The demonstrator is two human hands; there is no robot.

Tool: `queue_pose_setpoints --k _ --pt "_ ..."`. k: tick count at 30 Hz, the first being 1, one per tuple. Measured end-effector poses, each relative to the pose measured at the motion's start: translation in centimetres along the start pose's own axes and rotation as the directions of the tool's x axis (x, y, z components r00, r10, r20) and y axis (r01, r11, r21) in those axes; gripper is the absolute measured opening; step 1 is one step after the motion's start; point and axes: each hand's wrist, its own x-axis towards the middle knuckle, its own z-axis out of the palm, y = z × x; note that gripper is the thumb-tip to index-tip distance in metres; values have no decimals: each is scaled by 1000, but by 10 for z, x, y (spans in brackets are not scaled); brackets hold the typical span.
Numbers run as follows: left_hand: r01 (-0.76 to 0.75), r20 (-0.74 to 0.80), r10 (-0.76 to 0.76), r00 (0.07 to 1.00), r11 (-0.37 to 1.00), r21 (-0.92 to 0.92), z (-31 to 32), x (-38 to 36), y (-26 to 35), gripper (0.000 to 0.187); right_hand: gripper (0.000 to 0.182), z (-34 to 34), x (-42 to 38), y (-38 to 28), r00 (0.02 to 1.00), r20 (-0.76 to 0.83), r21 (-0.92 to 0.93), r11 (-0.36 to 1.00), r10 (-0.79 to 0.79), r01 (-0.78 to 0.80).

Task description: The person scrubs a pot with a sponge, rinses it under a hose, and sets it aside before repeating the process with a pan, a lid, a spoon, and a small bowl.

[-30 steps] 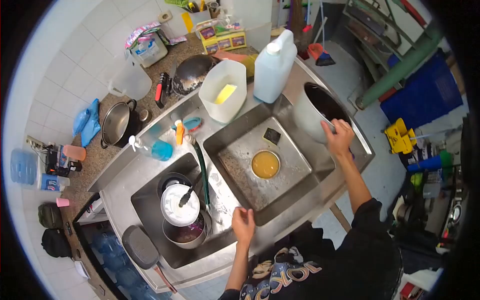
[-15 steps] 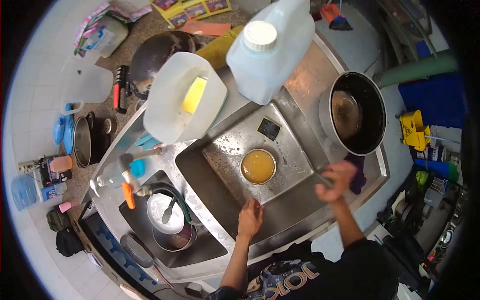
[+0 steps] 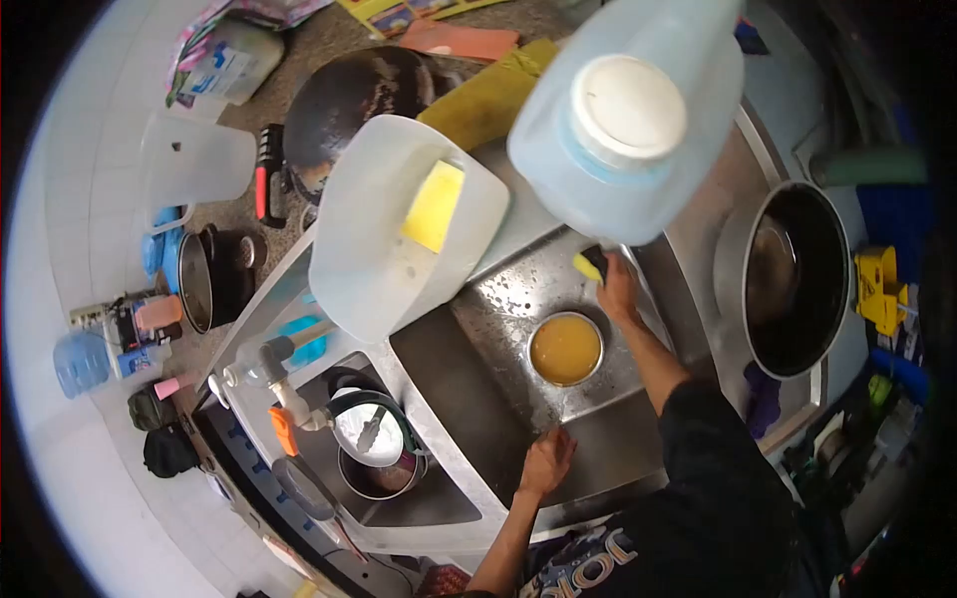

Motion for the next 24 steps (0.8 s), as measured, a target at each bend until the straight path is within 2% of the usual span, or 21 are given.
queue_pose_setpoints --k 1,3,4,6,7,8,9,10,11,13,14,15,17,18,19,20,21,23,24 --pt "47 16 -46 999 997 -67 2 9 0 15 51 -8 -6 -8 1000 -2 1 1000 -21 21" --pt "9 -40 -10 999 999 -32 7 36 9 15 51 -31 -29 -25 980 -8 407 895 201 -181" --pt "-28 -70 28 997 1000 4 13 55 17 15 51 -30 -33 -24 982 -6 391 904 191 -174" --pt "-136 -69 155 986 965 225 38 102 17 22 52 -32 -66 -9 950 -168 549 825 264 -132" --pt "-205 29 211 977 896 394 40 124 29 26 52 -43 -88 -7 951 -158 523 840 267 -149" --pt "-291 117 273 955 785 547 39 157 44 31 50 -59 -95 -11 925 -96 615 753 367 -235" --pt "-325 129 319 939 702 634 49 189 44 33 49 -72 -103 -16 890 -27 697 647 455 -310" --pt "-345 141 356 924 614 710 66 216 37 36 50 -82 -116 -19 849 13 687 612 529 -392" --pt "-338 114 367 923 634 695 79 237 34 36 51 -91 -127 -20 806 49 675 575 590 -463" --pt "-295 101 413 905 439 849 97 275 31 36 51 -102 -148 -16 782 49 647 577 621 -498" --pt "-296 136 414 900 354 887 106 290 28 37 51 -112 -154 -15 800 77 680 556 595 -478" --pt "-266 95 408 908 387 883 107 298 33 37 50 -123 -163 -14 815 116 707 529 568 -469" --pt "-450 215 506 835 402 798 106 306 33 36 53 -137 -174 -7 806 183 732 469 562 -493" --pt "-430 252 542 802 230 873 113 313 31 34 53 -142 -178 -7 815 200 716 487 544 -501" --pt "-409 226 530 817 257 876 108 315 33 34 55 -147 -179 -7 784 195 714 463 590 -526" --pt "-435 307 571 761 99 895 104 315 35 32 57 -150 -181 -5 747 186 712 437 638 -550" --pt "-450 397 595 699 -67 891 107 317 33 31 57 -151 -185 -1 753 192 698 451 630 -556" --pt "-410 366 617 696 -77 909 115 322 28 32 59 -151 -188 7 731 264 773 315 629 -551" --pt "-375 350 640 684 -103 921 126 328 21 32 59 -153 -186 3 736 263 767 327 624 -552"
